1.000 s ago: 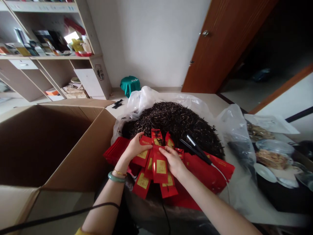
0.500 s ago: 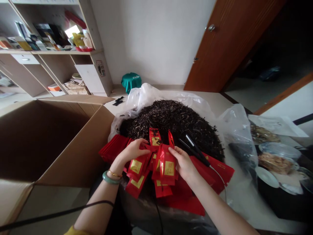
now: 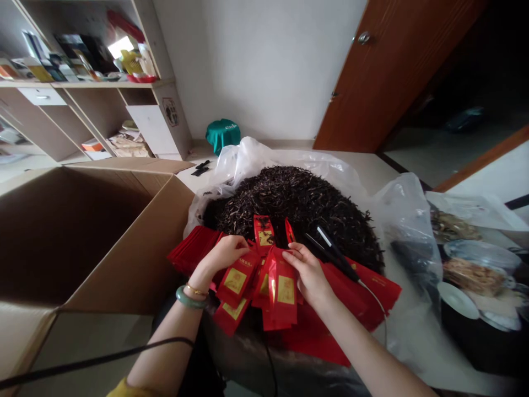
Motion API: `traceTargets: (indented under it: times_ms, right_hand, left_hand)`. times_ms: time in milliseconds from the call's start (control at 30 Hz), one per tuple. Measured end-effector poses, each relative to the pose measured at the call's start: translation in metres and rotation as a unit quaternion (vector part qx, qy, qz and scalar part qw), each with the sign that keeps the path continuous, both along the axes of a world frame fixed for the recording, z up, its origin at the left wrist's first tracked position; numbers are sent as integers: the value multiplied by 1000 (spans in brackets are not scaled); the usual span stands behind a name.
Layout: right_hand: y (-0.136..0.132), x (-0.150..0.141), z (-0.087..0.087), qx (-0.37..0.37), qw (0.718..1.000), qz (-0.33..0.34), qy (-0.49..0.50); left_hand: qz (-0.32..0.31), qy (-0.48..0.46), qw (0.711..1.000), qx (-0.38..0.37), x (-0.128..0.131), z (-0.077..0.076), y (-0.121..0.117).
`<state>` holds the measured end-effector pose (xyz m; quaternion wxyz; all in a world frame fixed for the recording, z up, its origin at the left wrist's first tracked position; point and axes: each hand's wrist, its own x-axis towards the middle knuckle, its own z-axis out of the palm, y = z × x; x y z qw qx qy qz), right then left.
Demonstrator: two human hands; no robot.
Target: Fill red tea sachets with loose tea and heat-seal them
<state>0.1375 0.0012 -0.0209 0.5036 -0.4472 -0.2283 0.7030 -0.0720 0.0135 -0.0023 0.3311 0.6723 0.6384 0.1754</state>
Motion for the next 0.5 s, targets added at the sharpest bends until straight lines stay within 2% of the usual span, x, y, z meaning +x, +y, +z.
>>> traceTargets:
  times_ms: [200, 500]
  right_hand:
    - [-2, 1, 4, 0, 1000, 9, -2]
    - [-3, -1, 2, 13, 999, 26, -34]
  left_hand:
    - [6, -38, 999, 19, 8, -10, 6]
    - [-25, -90, 996, -2, 19, -13, 4]
